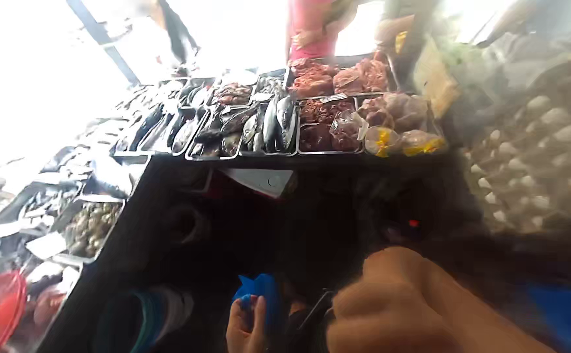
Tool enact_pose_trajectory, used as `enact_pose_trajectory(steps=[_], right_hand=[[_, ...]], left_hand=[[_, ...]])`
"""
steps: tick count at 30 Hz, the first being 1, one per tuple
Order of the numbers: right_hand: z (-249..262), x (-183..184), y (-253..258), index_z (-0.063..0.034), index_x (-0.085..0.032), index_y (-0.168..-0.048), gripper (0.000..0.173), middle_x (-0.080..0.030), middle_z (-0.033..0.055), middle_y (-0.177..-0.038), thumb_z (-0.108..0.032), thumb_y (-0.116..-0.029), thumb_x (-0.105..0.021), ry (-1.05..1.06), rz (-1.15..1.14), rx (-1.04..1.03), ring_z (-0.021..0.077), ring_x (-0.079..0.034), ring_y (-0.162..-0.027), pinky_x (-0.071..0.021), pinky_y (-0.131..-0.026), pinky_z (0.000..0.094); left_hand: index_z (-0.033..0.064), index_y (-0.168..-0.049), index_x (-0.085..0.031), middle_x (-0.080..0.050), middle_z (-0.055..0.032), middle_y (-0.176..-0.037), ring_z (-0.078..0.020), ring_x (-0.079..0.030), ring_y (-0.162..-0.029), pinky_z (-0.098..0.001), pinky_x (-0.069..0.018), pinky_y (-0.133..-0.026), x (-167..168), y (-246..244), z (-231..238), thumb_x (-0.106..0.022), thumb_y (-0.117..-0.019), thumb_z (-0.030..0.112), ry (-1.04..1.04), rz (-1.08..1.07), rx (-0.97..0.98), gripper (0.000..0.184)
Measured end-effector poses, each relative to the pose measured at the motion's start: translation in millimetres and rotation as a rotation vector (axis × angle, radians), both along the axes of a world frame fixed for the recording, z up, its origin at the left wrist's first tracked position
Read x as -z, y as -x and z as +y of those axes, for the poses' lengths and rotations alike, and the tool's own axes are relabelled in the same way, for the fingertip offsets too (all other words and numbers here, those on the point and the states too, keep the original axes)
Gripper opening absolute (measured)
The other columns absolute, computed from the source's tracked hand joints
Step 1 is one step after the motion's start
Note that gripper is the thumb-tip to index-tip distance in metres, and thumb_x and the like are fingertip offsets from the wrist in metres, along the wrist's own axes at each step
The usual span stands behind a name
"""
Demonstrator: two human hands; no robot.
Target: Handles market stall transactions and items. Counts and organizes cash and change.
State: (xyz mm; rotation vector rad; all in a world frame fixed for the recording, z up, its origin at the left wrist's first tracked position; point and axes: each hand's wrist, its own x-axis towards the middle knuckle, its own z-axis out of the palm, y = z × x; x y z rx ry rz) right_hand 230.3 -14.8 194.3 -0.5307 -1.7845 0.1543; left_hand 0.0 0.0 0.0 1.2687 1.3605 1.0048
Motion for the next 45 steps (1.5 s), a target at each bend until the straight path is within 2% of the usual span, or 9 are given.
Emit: enact_pose_trajectory(steps=[9, 16, 19, 22, 27, 31, 37, 41, 45], right_hand=[[149.6, 121.7, -20.4, -0.0104, -0.057, -0.068, 0.039, -0.051, -0.0009, -0.056, -0.029, -0.1024, -0.060, 0.452, -0.130, 0.632, 0.0072, -0.052, -0.051, -0.0415, -0.045, 0.0241], [204.4, 146.9, -58.1, -0.0107, -0.060, -0.067, 0.040, -0.052, -0.0020, -0.055, -0.031, -0.1010, -0.063, 0.548, -0.122, 0.865, 0.0047, -0.051, -0.050, -0.0409, -0.044, 0.0218], [230.0, 149.7, -77.9, -0.0111, -0.060, -0.067, 0.039, -0.052, -0.0015, -0.055, -0.030, -0.1011, -0.062, 0.519, -0.156, 0.917, 0.0074, -0.053, -0.050, -0.0422, -0.045, 0.0241], [245.8, 155.3, -97.2, -0.0112, -0.060, -0.068, 0.040, -0.052, -0.0015, -0.056, -0.032, -0.1021, -0.061, 0.537, -0.136, 0.953, 0.0077, -0.054, -0.051, -0.0433, -0.046, 0.0238], [258.8, 169.6, -112.6, -0.0114, -0.059, -0.068, 0.042, -0.051, -0.0009, -0.056, -0.034, -0.1032, -0.057, 0.602, -0.157, 1.103, 0.0097, -0.053, -0.050, -0.0428, -0.044, 0.0259], [258.9, 181.9, -108.8, -0.0127, -0.059, -0.066, 0.043, -0.052, -0.0017, -0.055, -0.035, -0.1031, -0.056, 0.681, -0.124, 1.217, 0.0090, -0.054, -0.050, -0.0440, -0.044, 0.0252], [258.4, 187.0, -87.7, -0.0138, -0.060, -0.067, 0.045, -0.052, -0.0020, -0.056, -0.039, -0.1033, -0.055, 0.853, -0.066, 1.434, 0.0100, -0.055, -0.050, -0.0447, -0.044, 0.0274], [265.8, 187.1, -70.4, -0.0139, -0.062, -0.067, 0.045, -0.054, -0.0020, -0.057, -0.041, -0.1016, -0.054, 0.930, -0.036, 1.582, 0.0104, -0.057, -0.051, -0.0456, -0.044, 0.0283], [275.8, 186.4, -51.9, -0.0124, -0.065, -0.070, 0.044, -0.059, 0.0001, -0.059, -0.042, -0.1007, -0.053, 1.014, -0.020, 1.663, 0.0128, -0.060, -0.053, -0.0487, -0.045, 0.0308]], left_hand=[[0.0000, -0.110, -0.056, -0.056, 0.0094, -0.073, 0.0039, -0.052, -0.061, -0.0134, -0.0453, -0.055, -91.3, -2.7, 219.0, -0.063, -0.0739, -0.010, -0.290, 0.063, 0.385, 0.038], [0.0014, -0.111, -0.056, -0.057, 0.0119, -0.078, 0.0061, -0.052, -0.064, -0.0107, -0.0455, -0.057, -161.4, -61.1, 335.1, -0.063, -0.0793, -0.008, -0.650, 0.019, 0.355, 0.033], [0.0108, -0.114, -0.054, -0.063, 0.0136, -0.089, 0.0028, -0.058, -0.073, -0.0138, -0.0530, -0.064, -178.1, -91.4, 364.7, -0.074, -0.0805, -0.004, -0.635, -0.095, 0.370, 0.041], [0.0135, -0.117, -0.054, -0.064, 0.0145, -0.094, 0.0019, -0.060, -0.077, -0.0156, -0.0541, -0.067, -188.1, -120.1, 397.2, -0.080, -0.0803, 0.004, -0.654, -0.100, 0.420, 0.047], [0.0011, -0.119, -0.053, -0.063, 0.0096, -0.092, 0.0008, -0.059, -0.074, -0.0159, -0.0527, -0.066, -199.0, -172.8, 463.3, -0.068, -0.0874, 0.000, -0.702, -0.063, 0.466, 0.035], [0.0024, -0.120, -0.054, -0.066, 0.0081, -0.099, -0.0015, -0.065, -0.083, -0.0196, -0.0574, -0.074, -199.4, -210.1, 517.0, -0.064, -0.0882, 0.001, -0.640, -0.138, 0.551, 0.034], [0.0067, -0.113, -0.059, -0.065, 0.0066, -0.088, -0.0035, -0.062, -0.074, -0.0214, -0.0546, -0.067, -207.3, -278.0, 606.6, -0.064, -0.0941, 0.010, -0.601, -0.177, 0.644, 0.020], [0.0143, -0.115, -0.060, -0.063, 0.0119, -0.090, 0.0025, -0.057, -0.070, -0.0194, -0.0512, -0.064, -215.1, -328.9, 655.1, -0.065, -0.0966, 0.019, -0.583, -0.034, 0.767, 0.019], [0.0069, -0.125, -0.058, -0.065, -0.0014, -0.098, -0.0063, -0.058, -0.074, -0.0307, -0.0522, -0.069, -201.2, -358.7, 686.9, -0.064, -0.0988, 0.029, -0.616, 0.204, 0.775, 0.035]])
